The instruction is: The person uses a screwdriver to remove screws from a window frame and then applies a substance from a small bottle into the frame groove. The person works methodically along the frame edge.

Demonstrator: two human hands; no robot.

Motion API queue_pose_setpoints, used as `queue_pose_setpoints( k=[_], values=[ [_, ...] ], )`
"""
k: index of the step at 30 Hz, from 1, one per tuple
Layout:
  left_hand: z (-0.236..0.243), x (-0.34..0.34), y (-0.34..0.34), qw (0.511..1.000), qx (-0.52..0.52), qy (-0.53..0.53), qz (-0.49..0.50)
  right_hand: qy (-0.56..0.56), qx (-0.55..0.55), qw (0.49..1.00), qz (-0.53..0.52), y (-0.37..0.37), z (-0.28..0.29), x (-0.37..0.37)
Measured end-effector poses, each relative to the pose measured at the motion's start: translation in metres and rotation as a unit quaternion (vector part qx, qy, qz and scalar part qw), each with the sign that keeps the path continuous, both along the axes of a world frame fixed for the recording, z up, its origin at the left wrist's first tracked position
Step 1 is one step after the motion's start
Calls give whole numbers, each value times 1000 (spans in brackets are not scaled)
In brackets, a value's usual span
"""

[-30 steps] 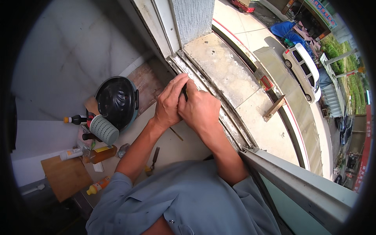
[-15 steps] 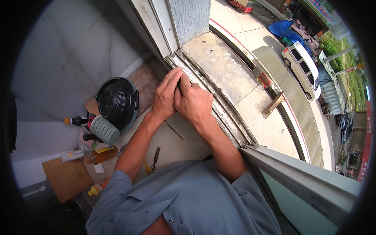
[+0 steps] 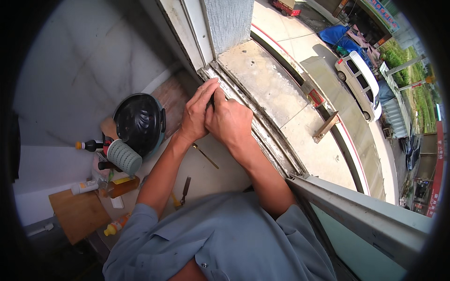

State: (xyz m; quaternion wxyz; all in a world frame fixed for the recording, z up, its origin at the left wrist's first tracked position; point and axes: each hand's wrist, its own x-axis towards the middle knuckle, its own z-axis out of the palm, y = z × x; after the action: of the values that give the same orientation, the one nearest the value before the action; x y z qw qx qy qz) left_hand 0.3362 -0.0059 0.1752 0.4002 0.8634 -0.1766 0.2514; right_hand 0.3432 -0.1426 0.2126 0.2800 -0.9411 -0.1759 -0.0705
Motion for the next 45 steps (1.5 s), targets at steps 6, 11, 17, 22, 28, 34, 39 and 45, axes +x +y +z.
queue_pose_setpoints(
  k=[6,11,17,22,28,34,39,45],
  values=[
    [-1,-4,-8,1000,16,-16,18,-7,35,999,4,-9,-5,-2],
    [11,-9,-18,1000,18,-22,4,-52,59,997,0,-22,4,-11],
    [6,0,-25,1000,2,-3,-20,30,7,999,-29,-25,23,-2],
    [3,15,-10,1000,12,-3,1,-3,26,999,-20,-4,17,15],
    [3,2,-22,1000,-1,26,3,17,49,999,-6,-22,16,9],
    [1,12,-24,1000,-7,9,16,43,83,996,-13,-19,12,21],
    [-8,15,-22,1000,28,7,8,41,109,991,-58,-16,1,13],
    [0,2,-24,1000,3,27,-8,61,96,993,-41,-23,6,5]
  ],
)
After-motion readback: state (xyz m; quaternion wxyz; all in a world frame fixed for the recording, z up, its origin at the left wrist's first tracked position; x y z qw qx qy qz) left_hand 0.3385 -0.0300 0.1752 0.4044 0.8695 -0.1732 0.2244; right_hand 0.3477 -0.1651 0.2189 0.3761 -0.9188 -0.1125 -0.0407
